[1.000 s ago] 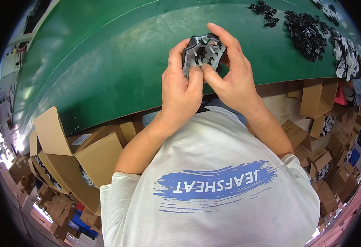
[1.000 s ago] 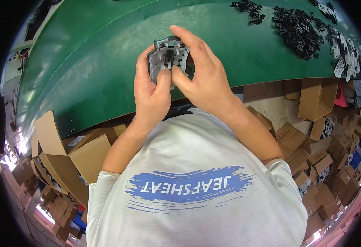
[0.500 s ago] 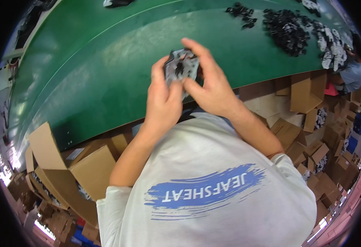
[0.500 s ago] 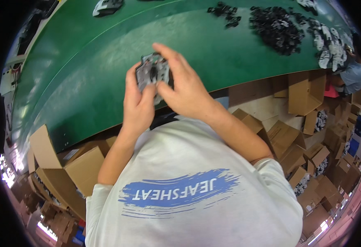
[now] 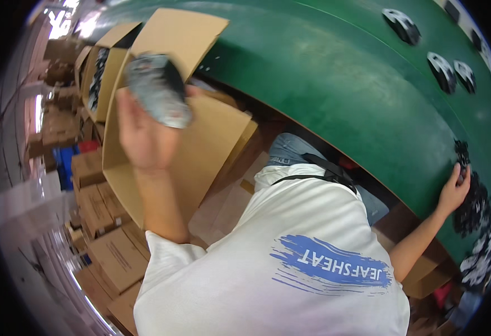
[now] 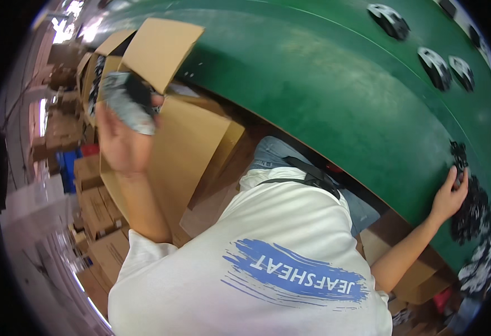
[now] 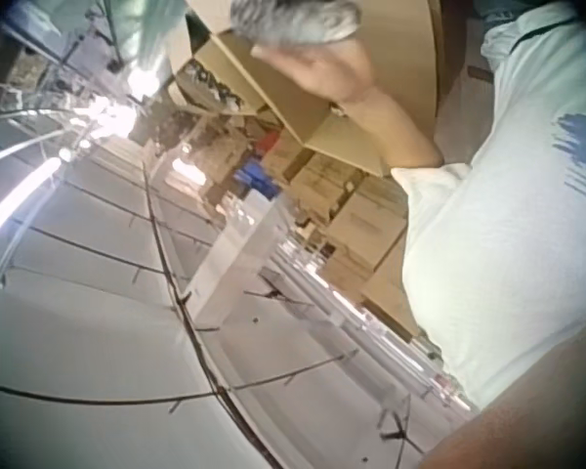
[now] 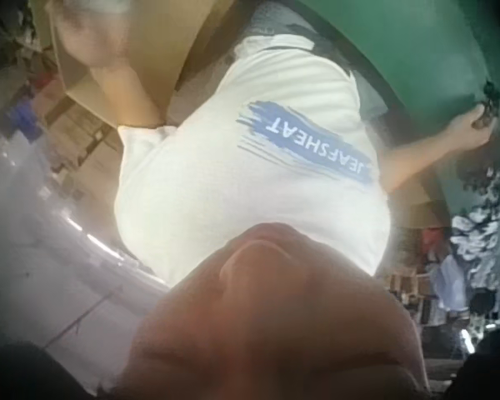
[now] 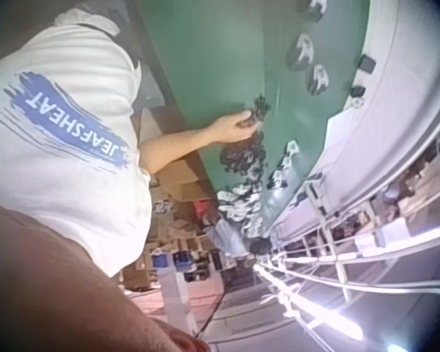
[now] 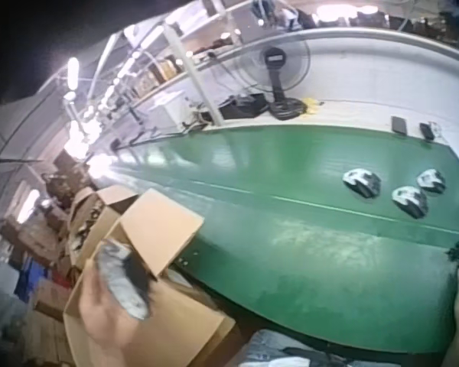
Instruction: The person assembles computer mouse shells by taking small plastic components from the workbench and inserting them into the mouse casings by hand, then placing the assembled casings into a cardboard box.
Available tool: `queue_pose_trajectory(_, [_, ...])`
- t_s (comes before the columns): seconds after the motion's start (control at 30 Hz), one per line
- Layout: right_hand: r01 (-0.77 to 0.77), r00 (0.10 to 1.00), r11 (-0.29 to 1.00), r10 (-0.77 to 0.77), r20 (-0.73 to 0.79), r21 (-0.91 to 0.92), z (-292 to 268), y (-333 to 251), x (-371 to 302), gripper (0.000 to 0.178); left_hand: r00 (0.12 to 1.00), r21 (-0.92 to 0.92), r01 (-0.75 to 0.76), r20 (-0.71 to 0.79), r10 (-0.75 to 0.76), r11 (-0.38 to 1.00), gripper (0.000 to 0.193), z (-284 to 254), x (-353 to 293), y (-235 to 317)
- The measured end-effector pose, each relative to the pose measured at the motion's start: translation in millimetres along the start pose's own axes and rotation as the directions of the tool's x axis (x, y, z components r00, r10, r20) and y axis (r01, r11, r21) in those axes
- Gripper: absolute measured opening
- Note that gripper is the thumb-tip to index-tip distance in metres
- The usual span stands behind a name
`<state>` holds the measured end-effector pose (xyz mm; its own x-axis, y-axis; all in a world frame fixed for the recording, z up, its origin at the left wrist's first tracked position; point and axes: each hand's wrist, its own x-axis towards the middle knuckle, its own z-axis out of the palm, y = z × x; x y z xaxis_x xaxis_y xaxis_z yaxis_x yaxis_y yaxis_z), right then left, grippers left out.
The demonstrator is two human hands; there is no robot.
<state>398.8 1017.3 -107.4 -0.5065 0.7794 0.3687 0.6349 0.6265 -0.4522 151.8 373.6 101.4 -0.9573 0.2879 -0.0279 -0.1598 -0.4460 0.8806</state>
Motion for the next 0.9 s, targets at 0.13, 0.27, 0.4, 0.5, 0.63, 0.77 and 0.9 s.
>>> queue_pose_trajectory(0.13, [0.079,0.992,0.997,-0.079,0.095,0.007,11,-17,-7,0.050,0.818,0.401,-0.190,-0.441,0.370,0.896,0.055,-130,-63,88])
queue_pose_trajectory(0.27, [0.085,0.985,0.985,-0.106,0.134,0.152,6,-10,-15,0.040,0.535,0.715,0.446,-0.695,0.479,0.538,0.050,-288,-136,97])
queue_pose_trajectory(0.4, [-0.071,0.971,0.995,0.051,0.234,0.077,-7,-28,-17,0.036,0.306,0.392,0.676,-0.920,0.246,0.624,0.066,-358,-171,59])
queue_pose_trajectory(0.5, [0.014,0.989,0.968,-0.050,0.138,0.251,-9,-12,-17,0.035,0.204,0.417,0.676,-0.899,0.388,0.608,0.059,-369,-159,51])
queue_pose_trajectory(0.63, [0.024,0.987,0.938,-0.076,0.138,0.346,-18,5,-30,0.034,0.315,0.864,0.359,-0.469,0.825,0.354,0.033,-356,-98,93])
queue_pose_trajectory(0.77, [-0.042,0.986,0.962,-0.004,0.166,0.268,-24,-35,-48,0.029,0.498,0.971,-0.138,-0.104,0.861,0.197,0.024,-168,41,38])
queue_pose_trajectory(0.9, [0.198,0.978,0.956,-0.207,0.019,0.217,-16,-59,-42,0.027,0.690,0.882,-0.458,0.277,0.668,0.108,0.030,27,106,-53])
